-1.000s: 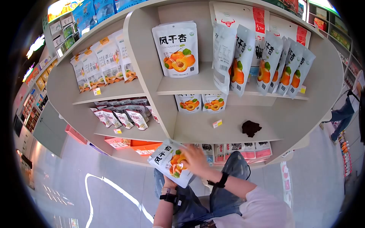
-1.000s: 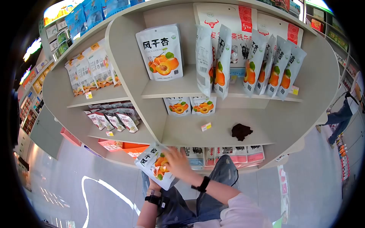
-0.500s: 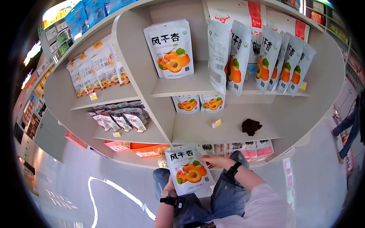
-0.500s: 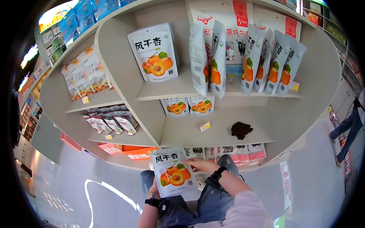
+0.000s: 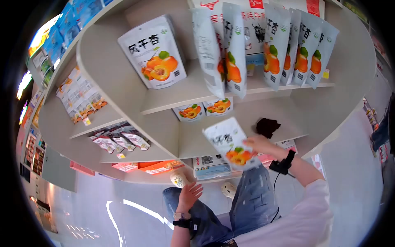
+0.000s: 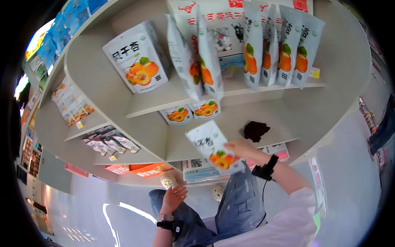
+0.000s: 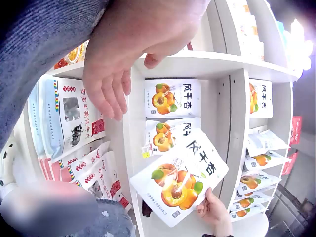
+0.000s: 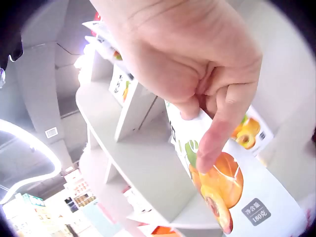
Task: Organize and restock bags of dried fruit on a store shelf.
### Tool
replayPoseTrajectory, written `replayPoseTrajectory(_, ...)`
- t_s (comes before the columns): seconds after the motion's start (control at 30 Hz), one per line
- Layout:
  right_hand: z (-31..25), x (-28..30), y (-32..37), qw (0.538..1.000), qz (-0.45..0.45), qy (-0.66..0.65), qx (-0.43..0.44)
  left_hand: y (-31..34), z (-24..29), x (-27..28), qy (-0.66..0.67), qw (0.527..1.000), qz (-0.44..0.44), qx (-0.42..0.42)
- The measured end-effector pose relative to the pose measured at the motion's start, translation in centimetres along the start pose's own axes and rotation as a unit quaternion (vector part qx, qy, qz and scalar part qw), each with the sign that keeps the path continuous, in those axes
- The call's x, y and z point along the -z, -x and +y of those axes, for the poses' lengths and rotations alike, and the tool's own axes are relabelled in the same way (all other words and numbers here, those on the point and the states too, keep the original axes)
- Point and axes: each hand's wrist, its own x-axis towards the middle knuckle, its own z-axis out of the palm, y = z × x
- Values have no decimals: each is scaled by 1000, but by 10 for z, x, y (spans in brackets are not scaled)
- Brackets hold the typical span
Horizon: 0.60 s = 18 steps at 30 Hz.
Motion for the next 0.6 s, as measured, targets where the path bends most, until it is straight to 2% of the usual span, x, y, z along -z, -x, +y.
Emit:
replayPoseTrajectory(0.1, -14, 58, 1, 986, 140, 93, -14, -8, -2, 7, 1, 1000, 5, -15)
replayPoseTrajectory(0.13, -9, 75, -8, 956, 209, 206, 31, -10, -2, 7, 1, 1000, 19, -6)
replayPoseTrajectory(0.17, -2, 92, -16, 906, 272, 314, 76, -13, -2, 10, -2, 1000, 16, 1)
replayPoseTrajectory(0.27, 6, 134, -41, 880, 331, 333, 66, -13, 0, 15, -9, 999, 34, 12)
replayPoseTrajectory(0.37, 17, 150, -65, 909, 406, 72, 60, -14, 2, 12, -1, 999, 54, 5)
replayPoseTrajectory(0.4, 25, 157, -74, 932, 357, 54, -2, -13, 2, 14, 7, 999, 48, 2)
replayPoseTrajectory(0.43, 49, 161, -97, 937, 340, -65, 52, -13, 4, 13, 14, 999, 44, 0)
replayPoseTrajectory(0.5, 102, 161, -149, 898, 280, -301, 156, -15, 7, 12, 13, 998, 66, 6)
replayPoseTrajectory(0.6, 110, 147, -174, 878, 274, -374, 122, -17, 12, 14, 11, 995, 102, 11)
